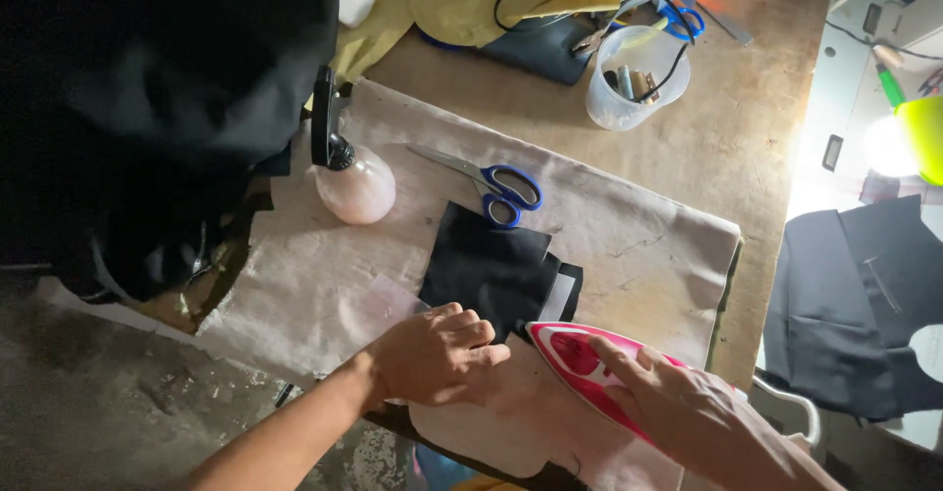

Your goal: Iron and trim small fabric pieces on a workbench using an iron and scissors

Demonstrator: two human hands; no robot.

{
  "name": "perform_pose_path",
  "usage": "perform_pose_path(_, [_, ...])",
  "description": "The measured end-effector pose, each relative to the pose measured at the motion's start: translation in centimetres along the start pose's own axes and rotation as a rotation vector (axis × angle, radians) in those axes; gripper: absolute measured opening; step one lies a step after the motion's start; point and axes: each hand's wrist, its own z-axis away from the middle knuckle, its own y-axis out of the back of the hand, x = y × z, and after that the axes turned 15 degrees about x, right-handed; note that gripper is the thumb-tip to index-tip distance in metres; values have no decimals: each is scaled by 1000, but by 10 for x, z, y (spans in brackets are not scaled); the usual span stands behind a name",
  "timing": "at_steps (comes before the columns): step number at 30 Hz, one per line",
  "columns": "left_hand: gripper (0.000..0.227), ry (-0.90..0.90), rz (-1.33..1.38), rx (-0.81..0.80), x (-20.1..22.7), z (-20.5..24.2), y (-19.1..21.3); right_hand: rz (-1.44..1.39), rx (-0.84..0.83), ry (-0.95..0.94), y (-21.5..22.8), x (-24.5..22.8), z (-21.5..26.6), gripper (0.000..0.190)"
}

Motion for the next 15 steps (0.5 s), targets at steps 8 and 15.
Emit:
perform_pose_path(8, [54, 1, 8, -4, -23, -6, -22, -104, -217, -158, 1, 38, 14, 65])
perform_pose_path(15, [59, 87, -156, -6, -7, -14, -22, -23, -39, 39, 18, 88, -3, 43])
